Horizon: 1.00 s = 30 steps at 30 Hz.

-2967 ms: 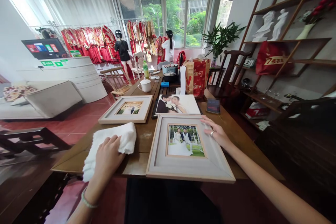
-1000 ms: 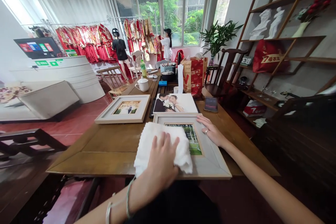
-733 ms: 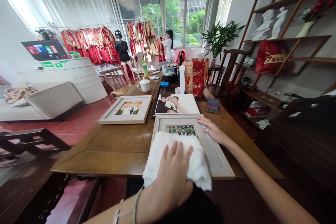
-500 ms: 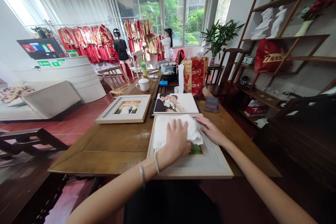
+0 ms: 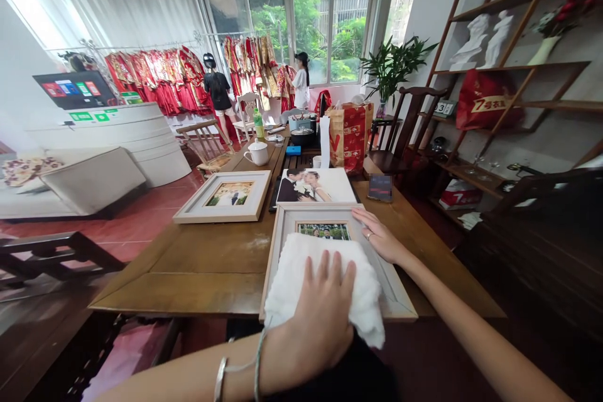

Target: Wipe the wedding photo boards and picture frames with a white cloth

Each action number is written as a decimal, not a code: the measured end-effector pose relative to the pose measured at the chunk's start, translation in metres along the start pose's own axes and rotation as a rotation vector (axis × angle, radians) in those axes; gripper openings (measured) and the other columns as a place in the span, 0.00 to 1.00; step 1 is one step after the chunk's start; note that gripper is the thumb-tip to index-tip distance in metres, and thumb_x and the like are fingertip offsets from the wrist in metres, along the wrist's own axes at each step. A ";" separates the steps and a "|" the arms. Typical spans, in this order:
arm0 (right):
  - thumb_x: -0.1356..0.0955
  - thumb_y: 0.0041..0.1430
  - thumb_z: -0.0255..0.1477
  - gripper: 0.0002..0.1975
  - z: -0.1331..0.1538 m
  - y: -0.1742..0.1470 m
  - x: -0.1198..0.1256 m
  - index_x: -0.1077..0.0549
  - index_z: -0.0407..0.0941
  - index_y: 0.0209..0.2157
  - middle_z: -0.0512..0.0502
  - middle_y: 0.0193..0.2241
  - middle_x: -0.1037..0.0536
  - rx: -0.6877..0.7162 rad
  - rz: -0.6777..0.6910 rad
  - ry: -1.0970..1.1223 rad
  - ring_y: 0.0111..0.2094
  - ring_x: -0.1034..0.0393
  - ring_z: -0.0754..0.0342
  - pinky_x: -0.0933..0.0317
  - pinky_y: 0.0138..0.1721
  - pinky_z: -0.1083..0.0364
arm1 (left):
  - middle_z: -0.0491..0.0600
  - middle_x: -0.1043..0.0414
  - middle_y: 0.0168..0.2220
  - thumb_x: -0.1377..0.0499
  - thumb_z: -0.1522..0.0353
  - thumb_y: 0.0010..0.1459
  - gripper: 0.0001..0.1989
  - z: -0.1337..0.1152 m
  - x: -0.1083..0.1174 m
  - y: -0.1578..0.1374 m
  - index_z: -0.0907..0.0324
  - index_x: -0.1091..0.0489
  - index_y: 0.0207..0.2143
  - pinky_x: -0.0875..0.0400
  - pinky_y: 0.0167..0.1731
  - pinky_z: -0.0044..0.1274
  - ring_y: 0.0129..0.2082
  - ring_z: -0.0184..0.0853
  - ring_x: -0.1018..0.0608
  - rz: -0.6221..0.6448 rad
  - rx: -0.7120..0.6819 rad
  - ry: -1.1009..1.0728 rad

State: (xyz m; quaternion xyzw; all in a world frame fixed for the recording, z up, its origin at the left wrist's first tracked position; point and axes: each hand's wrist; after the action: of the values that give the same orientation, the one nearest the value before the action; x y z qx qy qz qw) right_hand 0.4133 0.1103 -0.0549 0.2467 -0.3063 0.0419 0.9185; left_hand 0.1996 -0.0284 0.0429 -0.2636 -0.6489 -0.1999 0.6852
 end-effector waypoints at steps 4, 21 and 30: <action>0.41 0.53 0.22 0.26 -0.003 -0.001 0.000 0.32 0.50 0.54 0.45 0.59 0.35 0.038 0.005 0.002 0.62 0.46 0.48 0.57 0.63 0.38 | 0.67 0.55 0.64 0.46 0.70 0.56 0.35 0.027 0.000 0.047 0.67 0.54 0.63 0.52 0.58 0.47 0.64 0.52 0.51 -0.092 0.194 0.116; 0.41 0.60 0.33 0.20 0.002 0.000 -0.001 0.32 0.51 0.53 0.45 0.58 0.34 -0.036 -0.034 0.089 0.61 0.46 0.47 0.57 0.63 0.41 | 0.64 0.58 0.65 0.46 0.65 0.54 0.37 -0.022 0.010 -0.004 0.67 0.55 0.63 0.55 0.60 0.44 0.64 0.51 0.54 0.102 -0.175 -0.142; 0.44 0.62 0.43 0.24 0.006 -0.001 0.001 0.31 0.49 0.53 0.46 0.59 0.35 -0.113 -0.030 0.254 0.62 0.47 0.48 0.57 0.64 0.44 | 0.67 0.56 0.64 0.44 0.68 0.56 0.36 -0.002 -0.006 0.075 0.70 0.54 0.63 0.50 0.58 0.45 0.63 0.53 0.50 -0.087 0.146 0.074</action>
State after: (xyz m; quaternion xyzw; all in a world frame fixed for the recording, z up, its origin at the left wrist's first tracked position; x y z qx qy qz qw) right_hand 0.4112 0.1064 -0.0500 0.1918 -0.1859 0.0415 0.9628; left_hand 0.2473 0.0284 0.0290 -0.1767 -0.6468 -0.1913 0.7168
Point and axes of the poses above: each hand's wrist, its own y-axis towards the middle knuckle, its own x-axis out of the back of the hand, z = x × y
